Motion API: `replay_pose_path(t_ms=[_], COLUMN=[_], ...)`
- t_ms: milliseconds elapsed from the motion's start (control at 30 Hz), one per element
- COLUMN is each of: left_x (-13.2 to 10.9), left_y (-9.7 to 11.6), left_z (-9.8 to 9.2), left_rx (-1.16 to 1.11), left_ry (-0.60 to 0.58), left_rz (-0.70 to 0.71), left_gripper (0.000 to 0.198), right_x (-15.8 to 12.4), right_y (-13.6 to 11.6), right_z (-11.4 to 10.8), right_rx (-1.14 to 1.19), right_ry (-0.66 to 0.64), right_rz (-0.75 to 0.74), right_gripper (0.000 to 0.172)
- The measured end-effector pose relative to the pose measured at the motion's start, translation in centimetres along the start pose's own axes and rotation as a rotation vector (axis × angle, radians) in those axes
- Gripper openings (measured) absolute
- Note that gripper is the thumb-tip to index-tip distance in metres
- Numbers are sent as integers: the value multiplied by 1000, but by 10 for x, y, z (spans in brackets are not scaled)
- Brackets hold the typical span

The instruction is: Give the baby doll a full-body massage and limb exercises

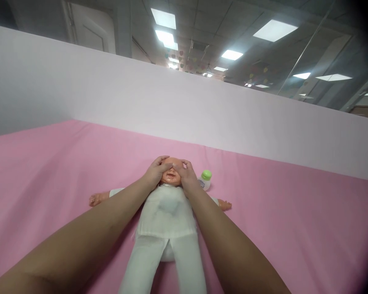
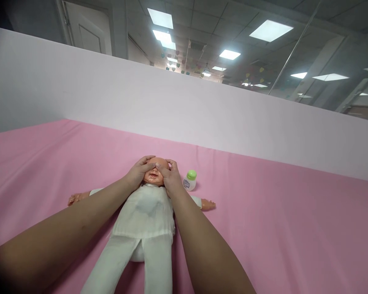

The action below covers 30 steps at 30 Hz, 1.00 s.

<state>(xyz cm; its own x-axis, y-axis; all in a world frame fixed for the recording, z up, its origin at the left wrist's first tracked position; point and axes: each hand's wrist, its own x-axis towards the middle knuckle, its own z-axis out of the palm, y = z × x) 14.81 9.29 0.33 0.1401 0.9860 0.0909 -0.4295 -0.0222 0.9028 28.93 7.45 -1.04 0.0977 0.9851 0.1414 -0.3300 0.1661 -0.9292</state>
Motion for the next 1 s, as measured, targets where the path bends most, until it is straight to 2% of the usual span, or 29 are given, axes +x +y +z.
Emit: replay_pose_path(t_ms=[133, 233, 467, 700, 1000], left_x=[2, 4, 4, -1, 8], left_y=[0, 0, -1, 1, -6], left_z=[1, 1, -1, -1, -3], left_rx=[11, 17, 19, 60, 45], left_ry=[20, 50, 59, -9, 8], left_rz=[17, 17, 24, 35, 34], left_gripper=[55, 49, 44, 60, 51], right_x=[1, 3, 9, 3, 3], right_y=[2, 5, 11, 3, 5], right_z=[0, -1, -7, -5, -2], right_rx=[-8, 20, 89, 21, -29], right_ry=[21, -2, -56, -54, 25], right_rz=[-42, -65, -30, 17, -52], right_gripper=[48, 45, 62, 69, 47])
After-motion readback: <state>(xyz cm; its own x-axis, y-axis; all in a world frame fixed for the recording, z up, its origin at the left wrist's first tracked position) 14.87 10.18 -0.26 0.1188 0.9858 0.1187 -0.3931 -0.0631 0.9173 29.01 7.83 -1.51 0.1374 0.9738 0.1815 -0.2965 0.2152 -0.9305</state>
